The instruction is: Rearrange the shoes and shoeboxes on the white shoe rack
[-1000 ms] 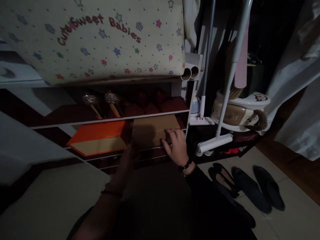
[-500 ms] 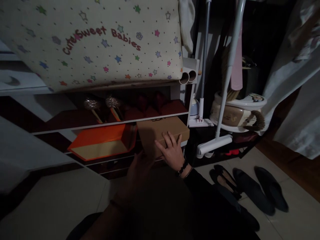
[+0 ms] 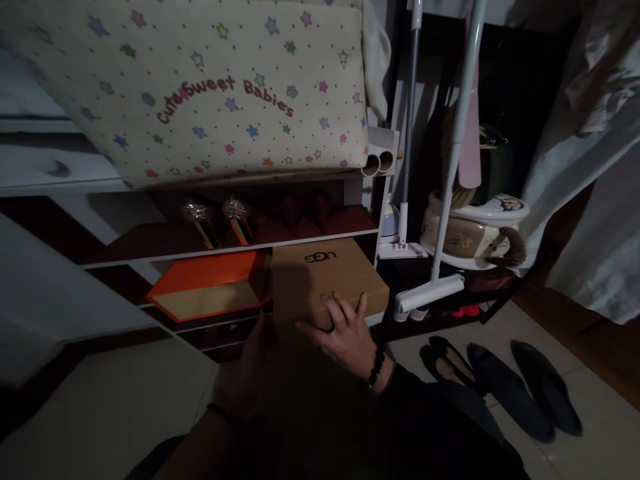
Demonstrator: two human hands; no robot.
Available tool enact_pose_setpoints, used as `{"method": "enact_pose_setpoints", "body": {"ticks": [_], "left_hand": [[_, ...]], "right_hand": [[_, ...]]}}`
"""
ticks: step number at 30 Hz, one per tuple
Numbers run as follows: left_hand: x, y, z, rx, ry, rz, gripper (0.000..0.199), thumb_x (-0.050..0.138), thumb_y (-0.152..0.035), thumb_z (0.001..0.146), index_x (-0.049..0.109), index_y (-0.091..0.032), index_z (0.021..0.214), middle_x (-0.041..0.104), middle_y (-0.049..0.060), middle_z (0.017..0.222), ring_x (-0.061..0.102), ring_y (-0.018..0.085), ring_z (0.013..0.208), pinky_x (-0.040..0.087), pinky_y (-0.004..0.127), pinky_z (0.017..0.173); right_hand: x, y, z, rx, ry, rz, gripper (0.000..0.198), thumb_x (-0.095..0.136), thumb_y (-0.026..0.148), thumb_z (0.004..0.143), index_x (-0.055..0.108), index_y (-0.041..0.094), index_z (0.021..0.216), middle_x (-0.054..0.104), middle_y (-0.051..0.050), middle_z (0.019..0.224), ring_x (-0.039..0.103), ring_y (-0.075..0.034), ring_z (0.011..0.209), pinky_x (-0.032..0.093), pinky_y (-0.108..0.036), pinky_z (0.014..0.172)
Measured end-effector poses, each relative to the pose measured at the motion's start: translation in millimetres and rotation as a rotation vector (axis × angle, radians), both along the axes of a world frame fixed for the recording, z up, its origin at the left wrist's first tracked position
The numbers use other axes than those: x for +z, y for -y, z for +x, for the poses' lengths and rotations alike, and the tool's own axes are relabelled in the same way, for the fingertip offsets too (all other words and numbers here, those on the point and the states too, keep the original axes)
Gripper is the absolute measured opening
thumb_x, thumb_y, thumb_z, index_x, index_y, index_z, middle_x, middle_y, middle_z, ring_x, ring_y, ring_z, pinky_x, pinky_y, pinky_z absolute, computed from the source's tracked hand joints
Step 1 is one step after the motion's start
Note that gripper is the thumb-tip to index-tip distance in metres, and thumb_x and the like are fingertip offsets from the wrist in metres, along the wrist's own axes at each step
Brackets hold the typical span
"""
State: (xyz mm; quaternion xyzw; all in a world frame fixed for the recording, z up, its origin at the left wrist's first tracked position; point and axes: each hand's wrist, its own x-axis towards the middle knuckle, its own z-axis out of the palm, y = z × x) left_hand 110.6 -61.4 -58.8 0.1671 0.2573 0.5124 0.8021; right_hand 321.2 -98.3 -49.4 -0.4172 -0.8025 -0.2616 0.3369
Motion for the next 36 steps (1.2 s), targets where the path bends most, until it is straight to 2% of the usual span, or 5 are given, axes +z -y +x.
{"method": "enact_pose_setpoints", "body": {"ticks": [11, 16, 22, 30, 36], "left_hand": [[3.4, 0.5, -1.5, -0.012, -0.11, -0.103, 0.048, 0.059, -0.042, 0.099, 0.06, -0.023, 0.143, 0.076, 0.011, 0.125, 0.068, 0.032, 0.125, 0.05, 0.049, 0.111], [-5.1, 2.2, 3.5, 0.012, -0.113, 0.03, 0.048, 0.067, -0.045, 0.093, 0.063, -0.029, 0.138, 0.076, 0.01, 0.122, 0.068, 0.032, 0.123, 0.054, 0.049, 0.104], [-8.5, -8.1, 1.0, 0.126, -0.156, 0.089, 0.047, 0.074, -0.039, 0.089, 0.063, -0.029, 0.133, 0.076, 0.007, 0.118, 0.07, 0.031, 0.118, 0.055, 0.047, 0.102], [-0.4, -8.0, 0.3, 0.114, -0.126, 0.003, 0.036, 0.065, -0.038, 0.096, 0.065, -0.027, 0.13, 0.076, 0.009, 0.12, 0.072, 0.029, 0.114, 0.058, 0.046, 0.098], [-4.7, -13.7, -8.9, 0.194, -0.057, -0.026, 0.039, 0.057, -0.045, 0.099, 0.068, -0.026, 0.132, 0.075, 0.011, 0.124, 0.065, 0.031, 0.127, 0.053, 0.046, 0.106]], "right_hand": [[-5.4, 37.5, 23.6, 0.094, -0.062, 0.027, 0.07, 0.078, 0.03, 0.083, 0.049, 0.049, 0.144, 0.036, -0.007, 0.152, 0.04, -0.032, 0.136, 0.009, -0.073, 0.123], [-13.0, 36.9, 41.5, 0.139, -0.079, 0.047, 0.083, 0.08, 0.029, 0.081, 0.04, 0.051, 0.15, 0.033, -0.007, 0.158, 0.042, -0.032, 0.137, 0.011, -0.074, 0.122], [6.2, 41.2, 79.2, 0.244, -0.069, 0.03, 0.094, 0.082, 0.032, 0.077, 0.034, 0.051, 0.156, 0.022, -0.008, 0.168, 0.039, -0.037, 0.142, 0.012, -0.079, 0.119], [1.0, 39.6, 98.1, 0.23, -0.1, -0.053, 0.105, 0.085, 0.035, 0.072, 0.025, 0.06, 0.155, 0.017, -0.002, 0.169, 0.04, -0.041, 0.142, 0.019, -0.08, 0.117], [10.5, 58.5, 111.9, 0.244, -0.287, -0.098, 0.125, 0.095, 0.049, 0.058, 0.02, 0.063, 0.157, 0.019, 0.001, 0.17, 0.035, -0.047, 0.146, 0.013, -0.08, 0.12]]}}
